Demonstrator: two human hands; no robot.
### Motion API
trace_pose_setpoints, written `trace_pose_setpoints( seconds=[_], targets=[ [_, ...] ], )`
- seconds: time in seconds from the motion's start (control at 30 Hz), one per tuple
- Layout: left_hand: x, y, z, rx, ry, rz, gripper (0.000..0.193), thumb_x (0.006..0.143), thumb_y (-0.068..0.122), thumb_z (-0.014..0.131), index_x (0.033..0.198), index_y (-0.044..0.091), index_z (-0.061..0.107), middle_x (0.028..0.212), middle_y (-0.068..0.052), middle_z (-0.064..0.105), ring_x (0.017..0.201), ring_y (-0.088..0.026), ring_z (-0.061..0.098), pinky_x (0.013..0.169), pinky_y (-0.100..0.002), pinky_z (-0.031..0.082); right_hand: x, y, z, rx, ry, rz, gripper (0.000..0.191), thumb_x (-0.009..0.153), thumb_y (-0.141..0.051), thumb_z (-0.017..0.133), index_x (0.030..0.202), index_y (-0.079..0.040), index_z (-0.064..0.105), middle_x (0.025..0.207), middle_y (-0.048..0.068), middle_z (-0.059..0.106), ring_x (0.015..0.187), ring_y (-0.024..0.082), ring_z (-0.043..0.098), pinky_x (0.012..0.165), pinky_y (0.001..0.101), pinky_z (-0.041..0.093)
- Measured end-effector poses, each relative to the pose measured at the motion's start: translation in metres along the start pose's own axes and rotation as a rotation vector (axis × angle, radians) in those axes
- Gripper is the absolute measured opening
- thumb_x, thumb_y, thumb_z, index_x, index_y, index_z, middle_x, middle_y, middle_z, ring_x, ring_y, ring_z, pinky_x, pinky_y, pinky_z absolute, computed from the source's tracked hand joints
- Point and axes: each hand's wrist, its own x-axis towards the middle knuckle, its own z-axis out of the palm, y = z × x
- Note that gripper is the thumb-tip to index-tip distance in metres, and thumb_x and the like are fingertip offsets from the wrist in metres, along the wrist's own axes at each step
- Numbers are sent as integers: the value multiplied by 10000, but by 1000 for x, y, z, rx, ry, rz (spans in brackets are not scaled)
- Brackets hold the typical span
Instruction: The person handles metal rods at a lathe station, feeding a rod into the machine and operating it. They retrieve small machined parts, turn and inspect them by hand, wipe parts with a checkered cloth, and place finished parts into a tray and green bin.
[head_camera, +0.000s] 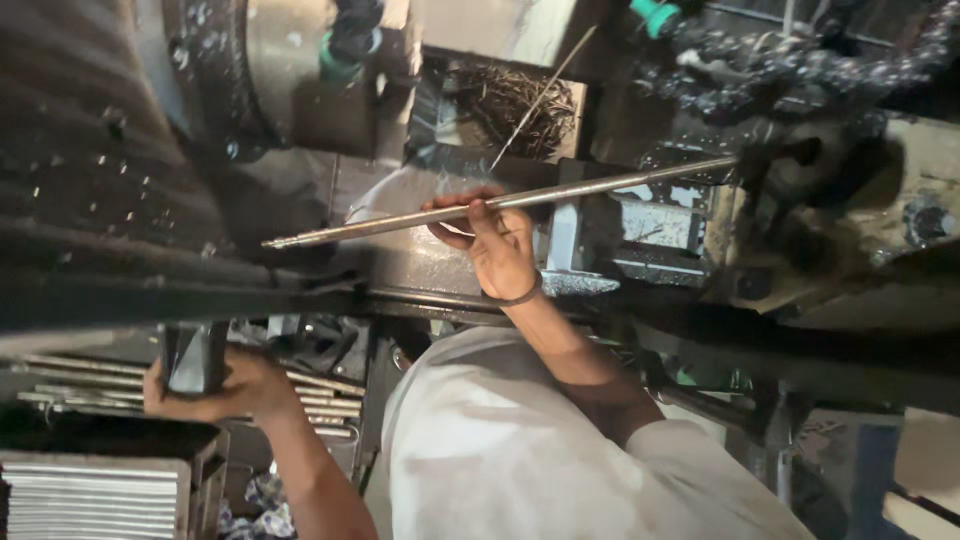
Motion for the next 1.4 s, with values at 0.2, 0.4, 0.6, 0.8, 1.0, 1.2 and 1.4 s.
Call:
trace_pose_setpoints(
  seconds=[0.2, 0.4, 0.6, 0.8, 1.0, 1.2, 1.4],
  targets=[
    [7, 19, -40, -181, -297, 12, 687, 1168, 312, 720, 1530, 4, 224, 1497, -194, 286, 1411, -338, 386, 1186, -451, 376, -33, 17, -5, -103, 8, 12, 159, 1113, -133, 544, 1183, 8, 570, 1208, 240, 693, 1172, 403, 697, 1020, 551, 607],
    [-21, 44, -79, -18, -379, 178, 733, 1046, 273, 732, 1540, 34, 247, 1589, -216, 238, 1488, -411, 318, 1256, -533, 359, -53, 21, 7, -226, 49, -39, 153, 1098, -137, 558, 1158, 4, 568, 1195, 242, 697, 1136, 387, 713, 953, 507, 638],
    [-31, 37, -95, -148, -418, 187, 515, 1009, 114, 760, 1413, 20, 455, 1472, -199, 395, 1411, -370, 441, 1189, -531, 423, -67, -1, 27, -470, 62, -136, 156, 1106, -136, 561, 1159, 11, 562, 1164, 237, 699, 1123, 371, 730, 955, 462, 652],
    [-40, 50, -115, -458, -642, -43, 423, 961, 28, 760, 1334, -6, 561, 1183, -134, 651, 1059, -259, 650, 931, -398, 538, -99, -13, 25, -723, 114, -244, 140, 1072, -65, 598, 1152, 49, 581, 1141, 220, 702, 1100, 328, 726, 923, 437, 663],
    [-26, 82, -142, -668, -904, -153, 337, 974, 219, 738, 1272, 80, 666, 1109, -159, 735, 963, -295, 739, 850, -372, 592, -135, 9, 7, -930, 6, -224, 102, 1086, -33, 598, 1144, 51, 595, 1131, 159, 707, 1080, 253, 726, 929, 393, 646],
    [-21, 109, -129, -871, -815, 186, 676, 984, 372, 669, 1510, 14, 441, 1416, -204, 578, 1287, -348, 602, 1087, -433, 517, -162, 35, -33, -1372, -382, -265, 183, 1056, -83, 668, 1189, 36, 627, 1165, 181, 700, 1030, 269, 676, 880, 396, 560],
    [-43, 109, -128, -827, -813, 391, 545, 1081, 369, 544, 1506, 42, 445, 1409, -151, 601, 1268, -313, 620, 1077, -386, 510, -142, 55, -34, -1969, -765, -381, 222, 967, -119, 706, 1153, -6, 662, 1093, 182, 710, 981, 303, 688, 873, 424, 565]
  ],
)
